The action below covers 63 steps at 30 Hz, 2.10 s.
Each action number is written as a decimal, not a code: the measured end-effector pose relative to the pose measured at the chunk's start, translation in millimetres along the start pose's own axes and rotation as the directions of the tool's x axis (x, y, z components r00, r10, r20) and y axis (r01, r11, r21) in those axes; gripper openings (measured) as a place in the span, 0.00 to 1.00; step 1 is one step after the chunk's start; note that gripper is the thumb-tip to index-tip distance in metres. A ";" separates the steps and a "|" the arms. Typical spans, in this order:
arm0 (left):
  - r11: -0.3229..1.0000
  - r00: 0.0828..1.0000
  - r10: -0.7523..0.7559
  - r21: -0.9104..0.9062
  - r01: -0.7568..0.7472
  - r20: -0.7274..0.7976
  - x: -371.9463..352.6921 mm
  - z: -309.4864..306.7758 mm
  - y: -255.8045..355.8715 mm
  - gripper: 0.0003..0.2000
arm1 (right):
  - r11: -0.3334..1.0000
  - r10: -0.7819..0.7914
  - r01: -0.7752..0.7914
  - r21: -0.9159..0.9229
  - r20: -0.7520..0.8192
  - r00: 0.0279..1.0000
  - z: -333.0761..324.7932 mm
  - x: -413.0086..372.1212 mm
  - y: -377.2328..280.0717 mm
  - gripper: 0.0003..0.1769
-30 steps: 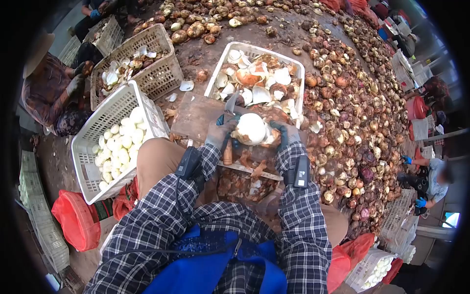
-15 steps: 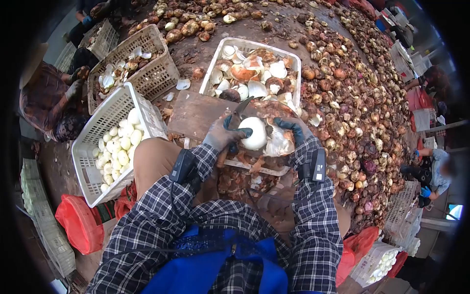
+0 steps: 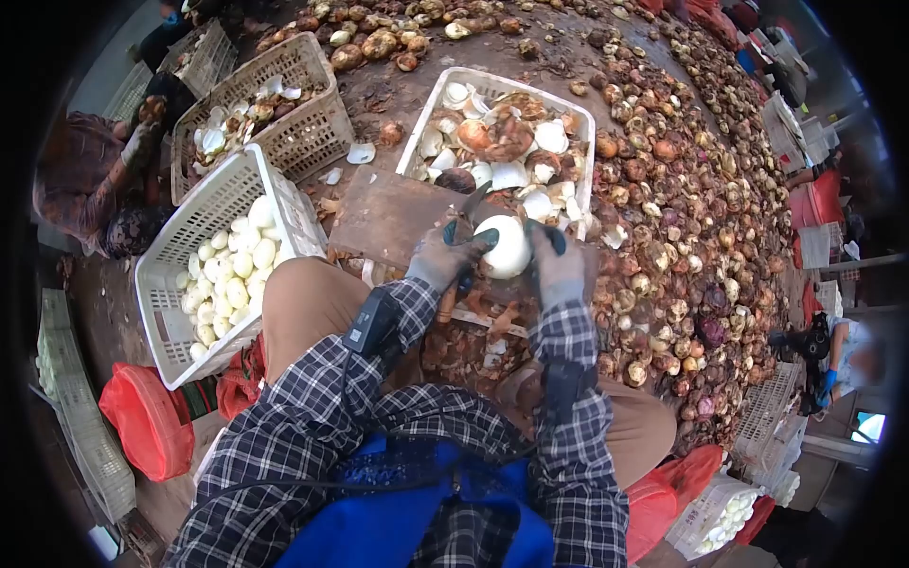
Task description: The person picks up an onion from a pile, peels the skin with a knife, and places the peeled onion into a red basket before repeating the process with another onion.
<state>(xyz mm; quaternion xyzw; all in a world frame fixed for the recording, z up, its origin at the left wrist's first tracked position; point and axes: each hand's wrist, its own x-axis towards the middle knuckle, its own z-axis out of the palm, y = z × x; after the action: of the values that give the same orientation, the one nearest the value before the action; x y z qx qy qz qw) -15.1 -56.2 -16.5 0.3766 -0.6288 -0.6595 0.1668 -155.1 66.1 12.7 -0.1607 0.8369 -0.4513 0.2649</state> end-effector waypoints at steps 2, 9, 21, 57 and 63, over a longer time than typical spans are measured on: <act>0.989 0.999 0.040 0.142 -0.035 -0.036 -1.2 3.6 -2.1 0.20 | 0.992 -0.099 0.104 0.075 -0.070 0.993 26.6 -13.3 25.5 0.26; 0.826 0.963 0.199 0.560 -0.066 -0.180 -19.1 15.7 -24.5 0.27 | 0.944 -0.035 0.033 0.329 0.000 0.999 30.5 14.0 19.9 0.20; 0.891 0.997 -0.059 -0.453 0.033 -0.043 -10.4 7.1 -42.8 0.19 | 0.896 -0.419 0.439 -0.067 0.205 0.885 15.2 0.3 6.7 0.40; 0.521 0.916 -0.023 0.787 -0.330 0.400 -62.3 14.7 22.3 0.25 | 0.841 -0.182 0.237 -0.487 0.158 0.971 -19.7 -37.8 22.8 0.60; 0.509 0.899 -0.058 0.788 -0.347 0.434 -59.8 13.3 22.3 0.25 | 0.863 -0.096 0.153 -0.481 0.141 0.985 -19.1 -35.5 22.5 0.59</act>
<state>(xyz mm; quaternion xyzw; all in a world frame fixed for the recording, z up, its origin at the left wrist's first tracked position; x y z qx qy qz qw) 9.3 -8.8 20.9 0.2084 -0.9190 -0.3134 -0.1171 -138.3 109.2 13.0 -0.3014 0.8954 -0.2310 0.2323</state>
